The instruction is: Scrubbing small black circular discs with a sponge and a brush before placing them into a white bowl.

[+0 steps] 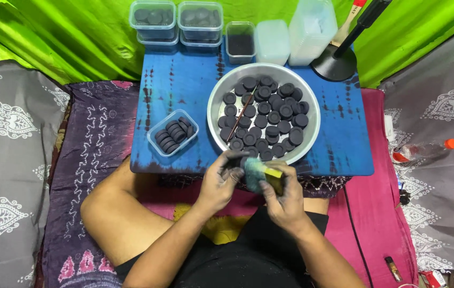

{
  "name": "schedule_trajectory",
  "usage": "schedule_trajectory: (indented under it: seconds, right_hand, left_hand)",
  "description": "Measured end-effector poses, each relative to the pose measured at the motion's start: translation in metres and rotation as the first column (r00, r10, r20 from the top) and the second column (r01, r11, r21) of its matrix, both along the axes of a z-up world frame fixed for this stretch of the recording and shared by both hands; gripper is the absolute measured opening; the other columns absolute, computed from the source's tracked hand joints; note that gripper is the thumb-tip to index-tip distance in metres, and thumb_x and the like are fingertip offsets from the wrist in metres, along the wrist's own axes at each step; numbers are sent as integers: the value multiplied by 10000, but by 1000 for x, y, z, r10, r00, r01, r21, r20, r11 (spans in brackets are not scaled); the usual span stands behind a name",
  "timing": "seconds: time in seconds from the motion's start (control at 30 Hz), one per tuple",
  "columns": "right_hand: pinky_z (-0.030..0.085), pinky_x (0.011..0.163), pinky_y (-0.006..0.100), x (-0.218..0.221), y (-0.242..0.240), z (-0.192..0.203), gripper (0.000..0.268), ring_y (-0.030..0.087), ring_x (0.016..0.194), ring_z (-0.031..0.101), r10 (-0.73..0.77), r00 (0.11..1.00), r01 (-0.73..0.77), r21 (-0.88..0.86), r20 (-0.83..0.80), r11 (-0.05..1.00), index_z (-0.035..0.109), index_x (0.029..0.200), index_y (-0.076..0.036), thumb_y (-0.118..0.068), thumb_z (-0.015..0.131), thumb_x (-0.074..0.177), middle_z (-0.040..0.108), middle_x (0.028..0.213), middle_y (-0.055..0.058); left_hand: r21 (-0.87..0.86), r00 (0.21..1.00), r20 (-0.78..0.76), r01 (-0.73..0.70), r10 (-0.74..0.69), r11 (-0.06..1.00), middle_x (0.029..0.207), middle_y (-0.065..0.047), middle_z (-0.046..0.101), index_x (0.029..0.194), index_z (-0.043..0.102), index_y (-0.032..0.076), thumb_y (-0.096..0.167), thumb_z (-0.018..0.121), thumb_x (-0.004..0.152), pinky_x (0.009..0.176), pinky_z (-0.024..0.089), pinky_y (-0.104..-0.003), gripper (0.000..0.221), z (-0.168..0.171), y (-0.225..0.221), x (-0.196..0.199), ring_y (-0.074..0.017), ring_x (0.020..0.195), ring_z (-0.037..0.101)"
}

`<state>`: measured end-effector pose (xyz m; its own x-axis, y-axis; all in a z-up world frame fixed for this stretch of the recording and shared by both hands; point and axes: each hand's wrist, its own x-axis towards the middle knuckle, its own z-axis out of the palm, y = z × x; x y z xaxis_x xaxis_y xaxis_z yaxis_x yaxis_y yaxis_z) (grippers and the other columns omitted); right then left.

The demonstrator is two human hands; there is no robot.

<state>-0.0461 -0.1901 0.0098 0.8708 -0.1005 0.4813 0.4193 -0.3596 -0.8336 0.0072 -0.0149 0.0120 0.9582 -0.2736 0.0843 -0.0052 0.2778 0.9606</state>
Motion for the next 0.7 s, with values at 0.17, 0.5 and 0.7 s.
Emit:
schedule_trajectory:
  seconds: [0.17, 0.5, 0.7]
  right_hand:
    - [486, 964, 490, 2, -13, -3, 336, 371, 1075, 676, -49, 999, 49, -5, 16, 999, 512, 1181, 25, -128, 691, 942, 667, 1114, 211]
    - [483, 982, 456, 2, -12, -2, 313, 372, 1085, 670, -88, 993, 87, 9, 85, 996, 490, 1155, 20, -157, 666, 966, 643, 1113, 189]
    - [509, 932, 501, -13, 8, -12, 332, 404, 1029, 701, -3, 998, 4, -25, 64, 1000, 541, 1146, 31, -105, 725, 905, 688, 1053, 195]
  left_hand:
    - [35, 998, 9, 69, -69, 997, 1052, -158, 643, 1248, 650, -3, 129, 762, 899, 900, 578, -385, 389, -4, 1, -12, -204, 967, 595]
    - [64, 988, 103, 110, -116, 992, 1022, -146, 658, 1159, 692, 3, 142, 800, 870, 829, 598, -354, 339, 1, 5, -13, -210, 946, 634]
    - [48, 998, 58, 33, -36, 998, 1068, -182, 685, 1208, 677, 2, 194, 709, 942, 865, 588, -386, 330, 0, 9, -4, -186, 984, 600]
